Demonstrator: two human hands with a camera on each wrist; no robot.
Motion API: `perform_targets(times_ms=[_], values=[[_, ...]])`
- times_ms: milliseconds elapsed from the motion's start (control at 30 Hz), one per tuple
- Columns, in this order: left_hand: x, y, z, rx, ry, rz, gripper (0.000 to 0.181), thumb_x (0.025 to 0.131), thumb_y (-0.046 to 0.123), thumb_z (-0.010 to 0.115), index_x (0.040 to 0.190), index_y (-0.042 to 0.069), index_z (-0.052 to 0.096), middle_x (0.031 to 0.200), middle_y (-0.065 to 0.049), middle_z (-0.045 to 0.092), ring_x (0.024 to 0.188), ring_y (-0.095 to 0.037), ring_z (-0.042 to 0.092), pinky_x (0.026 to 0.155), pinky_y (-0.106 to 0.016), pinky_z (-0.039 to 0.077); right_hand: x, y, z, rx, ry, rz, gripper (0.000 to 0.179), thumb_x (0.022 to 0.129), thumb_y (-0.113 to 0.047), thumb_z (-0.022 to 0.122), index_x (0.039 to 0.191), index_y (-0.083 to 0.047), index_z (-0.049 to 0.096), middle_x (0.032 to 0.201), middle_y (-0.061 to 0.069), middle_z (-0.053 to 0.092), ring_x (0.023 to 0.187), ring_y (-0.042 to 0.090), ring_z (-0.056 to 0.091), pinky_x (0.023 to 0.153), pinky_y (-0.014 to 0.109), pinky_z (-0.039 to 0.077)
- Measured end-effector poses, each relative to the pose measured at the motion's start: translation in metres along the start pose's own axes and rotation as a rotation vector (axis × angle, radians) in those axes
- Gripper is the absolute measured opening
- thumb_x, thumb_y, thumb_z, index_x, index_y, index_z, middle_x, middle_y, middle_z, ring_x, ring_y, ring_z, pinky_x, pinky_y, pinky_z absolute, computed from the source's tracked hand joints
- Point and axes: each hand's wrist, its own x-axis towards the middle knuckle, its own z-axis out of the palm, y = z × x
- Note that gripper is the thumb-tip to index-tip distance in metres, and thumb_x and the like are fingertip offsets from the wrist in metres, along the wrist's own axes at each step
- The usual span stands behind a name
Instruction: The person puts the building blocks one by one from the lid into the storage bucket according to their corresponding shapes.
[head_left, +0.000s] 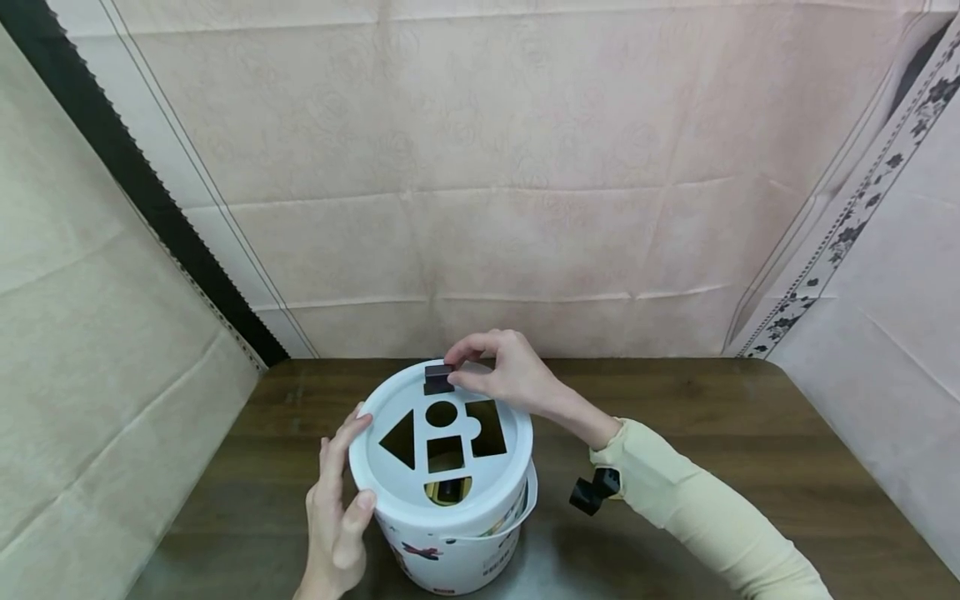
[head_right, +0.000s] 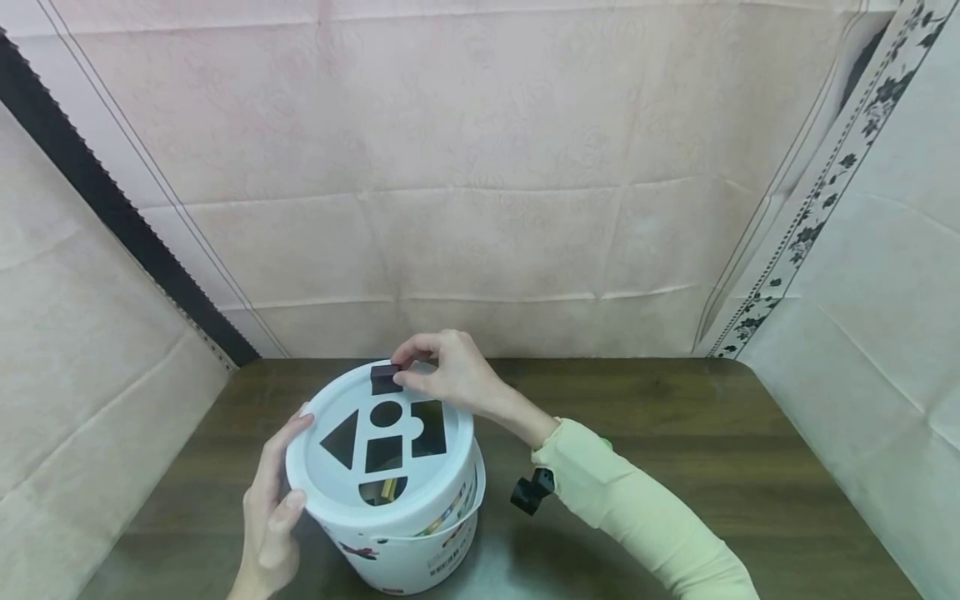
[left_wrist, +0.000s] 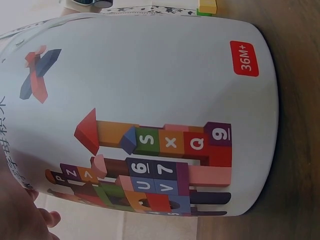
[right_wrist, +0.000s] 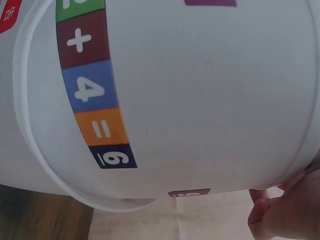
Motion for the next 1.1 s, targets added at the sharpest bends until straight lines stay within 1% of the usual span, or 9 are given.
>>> perform_targets(times_ms=[133,300,467,633,767,833,900,967,1100], values=[[-0.001,0.001,0.001,-0.002,-0.001,-0.003,0.055,0.093,0.032,0.052,0.14,0.003,0.055,0.144,-0.015,0.053,0.132,-0.02,0.05,0.104,-0.075,0.0,-0.001,0.0,0.001,-0.006,-0.001,0.012,0.016,0.085,-0.005,0.077,0.101,-0.005,0.076,0.098,-0.001,0.073,0.094,0.016,0.061,0.087,0.039,0.048],[-0.002,0.001,0.001,-0.005,-0.001,-0.002,0.055,0.094,0.032,0.052,0.14,0.002,0.055,0.144,-0.016,0.053,0.134,-0.022,0.049,0.104,-0.074,0.0,-0.002,0.0,0.002,-0.016,-0.004,0.024,0.016,0.085,-0.006,0.078,0.101,-0.005,0.076,0.098,-0.002,0.073,0.097,0.016,0.059,0.09,0.042,0.048],[-0.003,0.001,0.002,-0.006,-0.002,-0.006,0.056,0.093,0.032,0.052,0.14,0.003,0.055,0.145,-0.016,0.053,0.134,-0.022,0.048,0.104,-0.074,0.0,-0.003,0.0,0.001,-0.031,-0.001,0.023,0.015,0.085,-0.007,0.079,0.099,-0.006,0.076,0.097,-0.003,0.073,0.099,0.016,0.059,0.093,0.037,0.048],[-0.004,0.001,0.003,-0.011,0.001,-0.007,0.055,0.093,0.032,0.052,0.14,0.002,0.056,0.144,-0.016,0.053,0.134,-0.021,0.049,0.104,-0.075,0.0,-0.009,0.003,-0.004,-0.035,0.039,0.017,0.013,0.087,-0.008,0.076,0.1,-0.005,0.076,0.096,-0.003,0.072,0.095,0.015,0.06,0.087,0.036,0.05],[-0.003,0.001,0.004,-0.01,0.001,-0.005,0.055,0.094,0.032,0.051,0.139,0.002,0.056,0.144,-0.016,0.053,0.133,-0.021,0.049,0.104,-0.075,0.0,-0.021,0.008,-0.024,-0.033,0.118,0.033,0.011,0.09,-0.008,0.073,0.1,-0.007,0.076,0.093,-0.004,0.071,0.083,0.013,0.062,0.073,0.032,0.048],[-0.001,0.0,0.005,-0.011,-0.001,-0.004,0.055,0.094,0.032,0.051,0.14,0.002,0.056,0.144,-0.016,0.053,0.133,-0.021,0.05,0.104,-0.075,0.0,-0.03,0.011,-0.038,-0.032,0.154,0.053,0.011,0.09,-0.007,0.072,0.101,-0.007,0.076,0.091,-0.002,0.07,0.073,0.015,0.059,0.064,0.028,0.045],[-0.001,0.0,0.005,-0.013,-0.001,0.002,0.055,0.094,0.032,0.051,0.139,0.002,0.055,0.144,-0.017,0.053,0.133,-0.021,0.05,0.104,-0.075,0.0,-0.042,0.014,-0.053,-0.033,0.183,0.077,0.011,0.091,-0.006,0.071,0.102,-0.007,0.075,0.089,0.001,0.069,0.067,0.018,0.056,0.057,0.025,0.042],[0.0,0.0,0.005,-0.015,0.0,0.005,0.055,0.094,0.032,0.051,0.139,0.001,0.055,0.144,-0.017,0.053,0.133,-0.021,0.05,0.104,-0.075,0.0,-0.055,0.018,-0.065,-0.031,0.213,0.103,0.011,0.092,-0.006,0.07,0.102,-0.007,0.074,0.089,0.004,0.069,0.064,0.021,0.051,0.053,0.025,0.039],[0.0,0.0,0.004,-0.018,0.005,0.011,0.055,0.094,0.031,0.051,0.139,0.001,0.055,0.144,-0.018,0.053,0.132,-0.022,0.05,0.105,-0.074,0.001,-0.081,0.025,-0.082,-0.026,0.259,0.145,0.012,0.093,-0.006,0.069,0.104,-0.005,0.074,0.094,0.012,0.07,0.07,0.024,0.054,0.059,0.025,0.043]])
